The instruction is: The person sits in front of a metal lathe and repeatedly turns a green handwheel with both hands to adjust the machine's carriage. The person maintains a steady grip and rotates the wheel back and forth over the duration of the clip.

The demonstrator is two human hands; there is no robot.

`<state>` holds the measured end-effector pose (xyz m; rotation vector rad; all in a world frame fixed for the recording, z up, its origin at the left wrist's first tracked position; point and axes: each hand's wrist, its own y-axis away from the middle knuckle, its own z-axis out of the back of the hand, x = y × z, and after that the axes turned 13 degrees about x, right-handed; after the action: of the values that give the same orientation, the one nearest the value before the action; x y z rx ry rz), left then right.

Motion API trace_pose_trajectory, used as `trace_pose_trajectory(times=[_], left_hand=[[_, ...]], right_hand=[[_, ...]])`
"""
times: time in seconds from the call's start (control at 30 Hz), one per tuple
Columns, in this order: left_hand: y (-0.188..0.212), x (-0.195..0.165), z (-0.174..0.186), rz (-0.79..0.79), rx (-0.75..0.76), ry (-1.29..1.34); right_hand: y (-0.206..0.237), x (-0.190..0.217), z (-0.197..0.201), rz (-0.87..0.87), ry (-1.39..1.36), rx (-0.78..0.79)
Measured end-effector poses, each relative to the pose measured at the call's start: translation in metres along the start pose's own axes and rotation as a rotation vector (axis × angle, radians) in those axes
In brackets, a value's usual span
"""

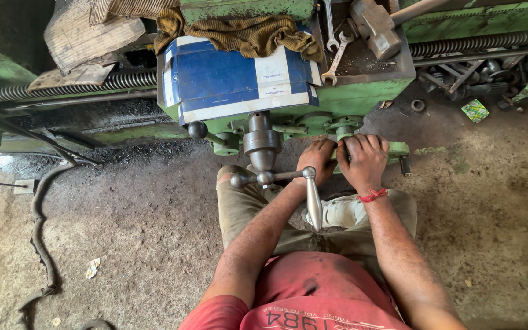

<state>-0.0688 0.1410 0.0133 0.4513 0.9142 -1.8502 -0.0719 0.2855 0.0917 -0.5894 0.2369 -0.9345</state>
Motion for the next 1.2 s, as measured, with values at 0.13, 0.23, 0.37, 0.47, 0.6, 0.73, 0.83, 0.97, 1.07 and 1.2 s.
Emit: trace_pose_trajectory(times=[0.13,0.23,0.37,0.47,0.6,0.73,0.83,0.97,1.07,1.2], left_hand=[[0.001,0.000,-0.001,0.023,0.021,-0.015],[0.002,-0.003,-0.003,0.030,0.018,-0.012],[0.002,-0.006,-0.003,0.039,0.033,-0.001],[0.004,-0.007,-0.002,0.039,0.043,0.012],[0.006,-0.005,-0.002,0.034,0.031,0.017],[0.008,-0.003,-0.006,0.031,0.021,0.024],[0.011,-0.005,-0.012,0.035,0.024,0.024],[0.014,-0.009,-0.016,0.045,0.025,0.016],[0.014,-0.010,-0.015,0.058,0.031,0.010],[0.013,-0.011,-0.013,0.066,0.035,0.001]], right_hand=[[0.001,-0.001,-0.001,0.003,0.008,-0.001],[0.004,-0.002,0.001,0.004,0.019,0.003],[0.006,-0.003,0.003,0.003,0.029,0.005],[0.006,-0.001,0.004,0.004,0.032,0.004],[0.006,0.001,0.004,0.011,0.011,0.007],[0.007,0.002,0.005,0.017,0.009,0.000],[0.011,0.001,0.009,0.012,0.013,0.003],[0.015,0.001,0.013,0.013,0.011,0.009],[0.015,0.001,0.014,0.016,0.008,0.006],[0.014,0.001,0.014,0.028,0.009,-0.003]])
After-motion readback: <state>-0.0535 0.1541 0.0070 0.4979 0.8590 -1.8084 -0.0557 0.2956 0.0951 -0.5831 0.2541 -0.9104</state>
